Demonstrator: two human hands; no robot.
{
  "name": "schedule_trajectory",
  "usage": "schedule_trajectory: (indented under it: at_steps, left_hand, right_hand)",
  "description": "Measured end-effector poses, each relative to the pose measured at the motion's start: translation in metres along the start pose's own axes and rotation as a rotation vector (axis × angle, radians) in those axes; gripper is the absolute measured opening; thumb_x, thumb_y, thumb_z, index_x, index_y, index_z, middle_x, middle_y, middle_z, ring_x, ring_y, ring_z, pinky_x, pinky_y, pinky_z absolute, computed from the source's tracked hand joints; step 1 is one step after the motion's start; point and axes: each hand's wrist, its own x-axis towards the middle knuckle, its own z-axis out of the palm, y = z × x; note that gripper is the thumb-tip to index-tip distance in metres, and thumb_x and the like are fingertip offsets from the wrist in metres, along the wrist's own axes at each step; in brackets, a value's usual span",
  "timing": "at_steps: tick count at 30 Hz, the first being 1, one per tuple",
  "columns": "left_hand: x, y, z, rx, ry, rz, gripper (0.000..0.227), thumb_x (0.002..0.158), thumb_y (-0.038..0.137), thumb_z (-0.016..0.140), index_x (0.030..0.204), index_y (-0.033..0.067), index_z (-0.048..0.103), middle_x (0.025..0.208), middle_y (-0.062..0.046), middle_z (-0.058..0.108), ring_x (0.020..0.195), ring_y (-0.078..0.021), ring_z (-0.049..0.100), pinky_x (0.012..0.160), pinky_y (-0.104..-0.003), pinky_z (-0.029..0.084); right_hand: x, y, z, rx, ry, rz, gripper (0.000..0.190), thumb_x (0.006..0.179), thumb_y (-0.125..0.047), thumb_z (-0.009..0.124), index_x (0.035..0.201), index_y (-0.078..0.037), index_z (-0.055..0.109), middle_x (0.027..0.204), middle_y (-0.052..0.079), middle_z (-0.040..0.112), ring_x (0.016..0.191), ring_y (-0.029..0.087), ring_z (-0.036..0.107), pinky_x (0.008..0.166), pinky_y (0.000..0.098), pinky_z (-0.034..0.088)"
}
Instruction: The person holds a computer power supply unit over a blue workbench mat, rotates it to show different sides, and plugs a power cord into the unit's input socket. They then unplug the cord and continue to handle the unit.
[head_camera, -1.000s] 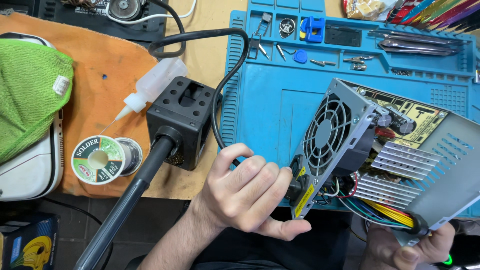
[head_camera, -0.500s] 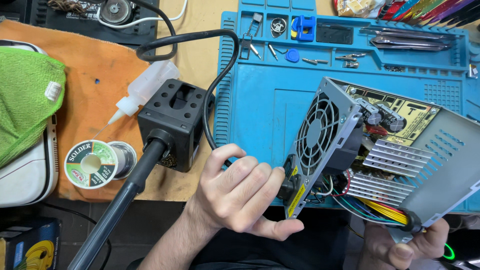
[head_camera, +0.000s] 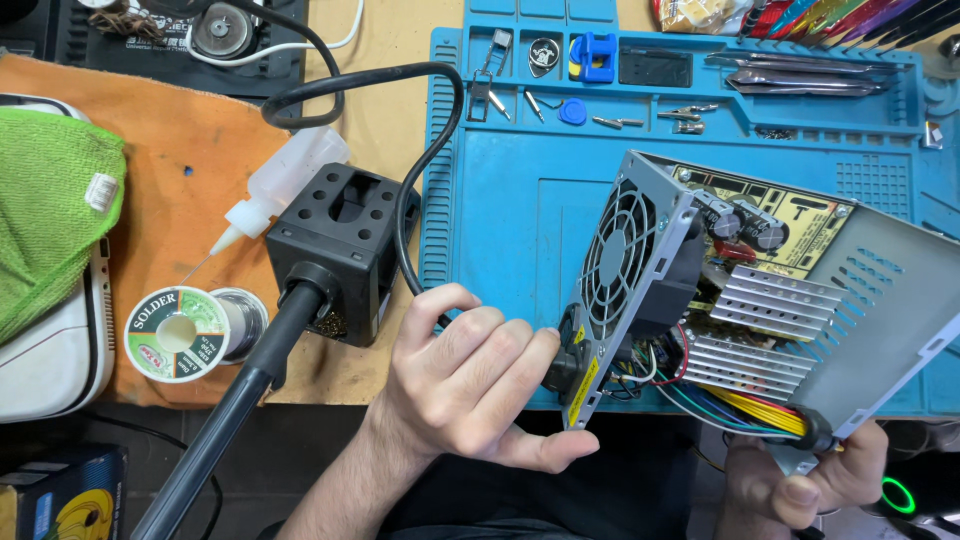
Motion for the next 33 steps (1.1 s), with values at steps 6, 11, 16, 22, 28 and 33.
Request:
schedule_trajectory:
  at_steps: [6,11,16,22,28,33]
  left_hand:
    - [0.002,-0.002,0.001,-0.001,-0.023,-0.024,0.067,0.112,0.062,0.045,0.091,0.0062,0.075,0.083,-0.004,0.068,0.069,-0.0212,0.06,0.08,-0.041,0.049]
    - [0.002,-0.002,0.001,0.01,-0.044,-0.044,0.069,0.11,0.065,0.048,0.094,0.0055,0.078,0.087,-0.006,0.071,0.072,-0.0227,0.064,0.084,-0.043,0.051]
    - [0.002,-0.003,0.004,0.013,-0.106,-0.081,0.073,0.111,0.069,0.043,0.1,0.0042,0.076,0.094,-0.009,0.073,0.079,-0.0271,0.066,0.091,-0.046,0.05]
    - [0.001,-0.006,0.008,0.011,-0.202,-0.132,0.078,0.113,0.067,0.031,0.115,0.0035,0.075,0.106,-0.011,0.073,0.095,-0.0293,0.068,0.106,-0.054,0.047]
    - [0.001,-0.006,0.011,0.075,-0.241,-0.182,0.075,0.112,0.068,0.033,0.121,0.0066,0.074,0.114,-0.014,0.066,0.109,-0.0354,0.064,0.118,-0.062,0.044]
    - [0.002,-0.007,0.011,0.052,-0.233,-0.174,0.071,0.117,0.059,0.027,0.121,0.0067,0.075,0.114,-0.013,0.066,0.109,-0.0356,0.063,0.117,-0.063,0.044]
  right_hand:
    - [0.003,-0.007,-0.003,0.023,-0.013,0.211,0.091,0.111,-0.076,0.047,0.116,0.014,0.058,0.082,0.021,0.052,0.076,0.032,0.05,0.075,0.0432,0.041]
    - [0.017,-0.023,0.005,0.242,-0.065,0.411,0.085,0.1,-0.077,0.064,0.124,0.005,0.061,0.058,0.006,0.043,0.05,0.015,0.046,0.058,0.0287,0.043]
    - [0.024,-0.026,0.006,0.2,-0.101,0.464,0.085,0.1,-0.074,0.066,0.123,0.008,0.06,0.058,0.005,0.041,0.049,0.012,0.04,0.055,0.0297,0.037]
    - [0.052,-0.055,0.017,0.223,-0.213,0.539,0.074,0.107,-0.065,0.064,0.124,0.007,0.062,0.06,0.001,0.045,0.051,0.007,0.041,0.055,0.0231,0.032]
    - [0.066,-0.058,0.018,0.234,-0.264,0.715,0.071,0.098,-0.059,0.065,0.131,0.003,0.065,0.059,-0.002,0.043,0.045,0.002,0.035,0.041,0.0198,0.028]
    - [0.066,-0.054,0.016,0.271,-0.278,0.712,0.069,0.099,-0.059,0.067,0.129,0.002,0.064,0.06,-0.003,0.045,0.045,0.001,0.035,0.04,0.0192,0.029]
